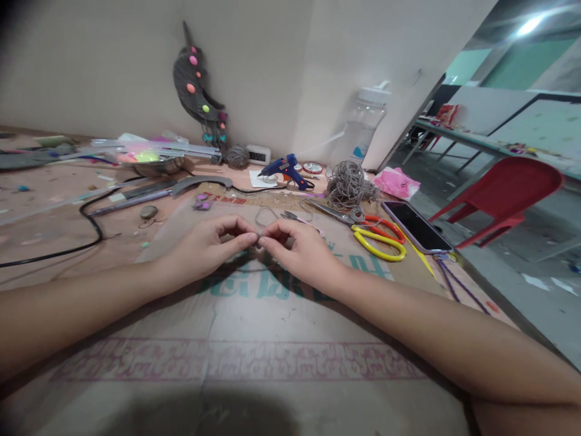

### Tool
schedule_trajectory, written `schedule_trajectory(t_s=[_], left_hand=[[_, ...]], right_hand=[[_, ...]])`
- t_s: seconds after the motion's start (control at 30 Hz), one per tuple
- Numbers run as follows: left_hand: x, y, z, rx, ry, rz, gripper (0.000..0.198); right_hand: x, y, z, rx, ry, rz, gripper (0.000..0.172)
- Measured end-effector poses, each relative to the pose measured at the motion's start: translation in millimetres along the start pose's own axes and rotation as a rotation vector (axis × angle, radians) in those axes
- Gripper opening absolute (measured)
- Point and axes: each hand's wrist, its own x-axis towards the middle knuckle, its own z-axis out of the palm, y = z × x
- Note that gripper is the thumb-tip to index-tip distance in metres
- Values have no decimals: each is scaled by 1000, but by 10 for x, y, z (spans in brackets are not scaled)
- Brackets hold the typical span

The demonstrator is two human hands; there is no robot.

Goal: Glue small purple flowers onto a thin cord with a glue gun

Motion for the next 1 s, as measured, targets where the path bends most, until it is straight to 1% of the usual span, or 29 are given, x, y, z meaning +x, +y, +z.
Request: schedule_trajectory(t_s=[0.1,0.2,0.3,0.4,0.5,0.67,0.77,0.87,1.0], left_hand=[[3,-33,1,-48,-18,-16,23],[13,-57,7,-52,-15,-30,28],[32,-46,14,-113,23,-60,32],[50,-14,9,-179,77,-106,30],[52,5,-9,-144,81,-127,26],[39,-22,-21,-82,45,-112,25],[43,-38,-14,-97,51,-79,24],[52,-20,-8,-110,48,-39,23],[45,23,-10,-117,15,-18,24]], right_hand=[[8,13,1,5,3,8,14],[11,28,-4,32,17,11,13],[12,31,-7,51,28,-9,13],[12,26,-7,48,23,-13,12],[12,24,-7,49,29,0,12],[3,32,-10,75,45,11,15],[-1,38,-7,91,45,26,16],[1,42,0,101,45,40,17],[8,48,6,101,45,41,16]])
